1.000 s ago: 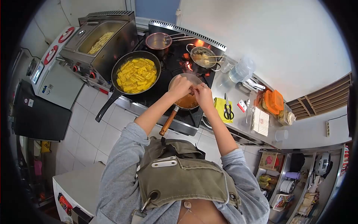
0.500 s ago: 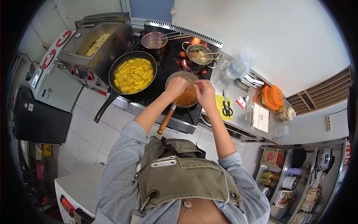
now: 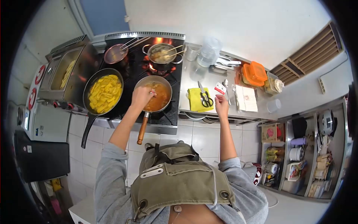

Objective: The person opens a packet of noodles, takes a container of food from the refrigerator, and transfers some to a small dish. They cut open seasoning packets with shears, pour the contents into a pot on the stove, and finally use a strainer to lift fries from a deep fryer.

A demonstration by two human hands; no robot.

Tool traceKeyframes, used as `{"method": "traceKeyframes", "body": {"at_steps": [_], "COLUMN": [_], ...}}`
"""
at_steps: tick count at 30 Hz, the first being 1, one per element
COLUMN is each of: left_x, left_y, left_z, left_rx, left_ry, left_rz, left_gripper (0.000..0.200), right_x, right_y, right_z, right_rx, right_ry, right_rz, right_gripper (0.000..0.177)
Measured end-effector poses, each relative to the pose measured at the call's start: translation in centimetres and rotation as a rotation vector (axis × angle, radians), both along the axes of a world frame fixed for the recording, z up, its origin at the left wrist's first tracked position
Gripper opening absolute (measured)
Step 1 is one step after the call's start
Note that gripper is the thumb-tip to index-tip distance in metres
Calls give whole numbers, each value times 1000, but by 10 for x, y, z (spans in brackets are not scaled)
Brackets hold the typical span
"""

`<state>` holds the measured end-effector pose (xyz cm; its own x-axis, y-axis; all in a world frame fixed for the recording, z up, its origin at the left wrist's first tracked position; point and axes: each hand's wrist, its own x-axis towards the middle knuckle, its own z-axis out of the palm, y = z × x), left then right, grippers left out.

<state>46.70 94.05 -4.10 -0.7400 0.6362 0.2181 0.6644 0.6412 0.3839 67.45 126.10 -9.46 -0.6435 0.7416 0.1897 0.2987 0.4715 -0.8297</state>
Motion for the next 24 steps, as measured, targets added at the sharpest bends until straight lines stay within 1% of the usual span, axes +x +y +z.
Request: {"method": "traceKeyframes", "body": {"at_steps": [1, 2, 4, 5, 6, 7, 9, 10, 12, 13, 14, 15, 16, 17, 18, 19, 20, 21, 22, 23, 24], "left_x": [2, 3, 2, -2, -1, 1, 4, 6, 9, 7, 6, 8, 10, 16, 16, 16, 15, 14, 13, 11, 10], "left_y": [2, 4, 9, 6, 9, 13, 15, 18, 21, 21, 19, 16, 17, 19, 18, 18, 19, 19, 19, 19, 21], "left_z": [2, 2, -8, -16, -12, -9, 0, 1, 1, -10, -14, -14, -5, 4, 4, 4, 2, 0, -3, -5, -3], "left_rx": [-36, -74, 26, 54, 84, 78, -161, -165, -150, 25, 20, -29, -78, -133, -141, -162, -182, -137, -143, -18, 111], "left_ry": [40, 78, 133, 152, 174, 173, 80, 83, 119, 156, 162, 169, 178, 156, 163, 140, 114, 137, 132, 201, 271], "left_rz": [43, 86, 85, 35, -9, -1, 92, 110, 220, 191, 212, 194, 175, 207, 217, 272, 325, 323, 323, 253, 185], "left_gripper": [25, 30, 30, 30, 30, 30, 25, 25, 21, 21, 21, 23, 26, 19, 19, 17, 14, 17, 17, 22, 28], "right_x": [3, 10, 15, 15, 15, 14, 5, 0, -13, -21, -30, -36, -45, -51, -57, -63, -68, -73, -73, -72, -72], "right_y": [18, 38, 71, 92, 101, 114, 137, 145, 161, 166, 170, 176, 173, 172, 171, 169, 166, 161, 155, 149, 143], "right_z": [-13, -26, -48, -67, -72, -84, -101, -109, -121, -127, -131, -135, -133, -130, -124, -120, -117, -114, -115, -118, -119], "right_rx": [-35, 28, 49, 102, 81, 76, 73, 132, 214, 249, 283, 316, 314, 331, 347, 341, 328, 316, 302, 361, 359], "right_ry": [-15, -53, -147, -183, -221, -268, -308, -338, -402, -399, -393, -363, -348, -423, -501, -497, -542, -588, -638, -535, -539], "right_rz": [-59, -72, -105, -85, -116, -95, -54, -36, 30, 48, 64, 131, 147, 164, 178, 186, 172, 156, 139, 93, 97], "right_gripper": [17, 20, 24, 25, 24, 26, 28, 30, 36, 40, 44, 46, 46, 45, 43, 43, 35, 27, 20, 15, 15]}}
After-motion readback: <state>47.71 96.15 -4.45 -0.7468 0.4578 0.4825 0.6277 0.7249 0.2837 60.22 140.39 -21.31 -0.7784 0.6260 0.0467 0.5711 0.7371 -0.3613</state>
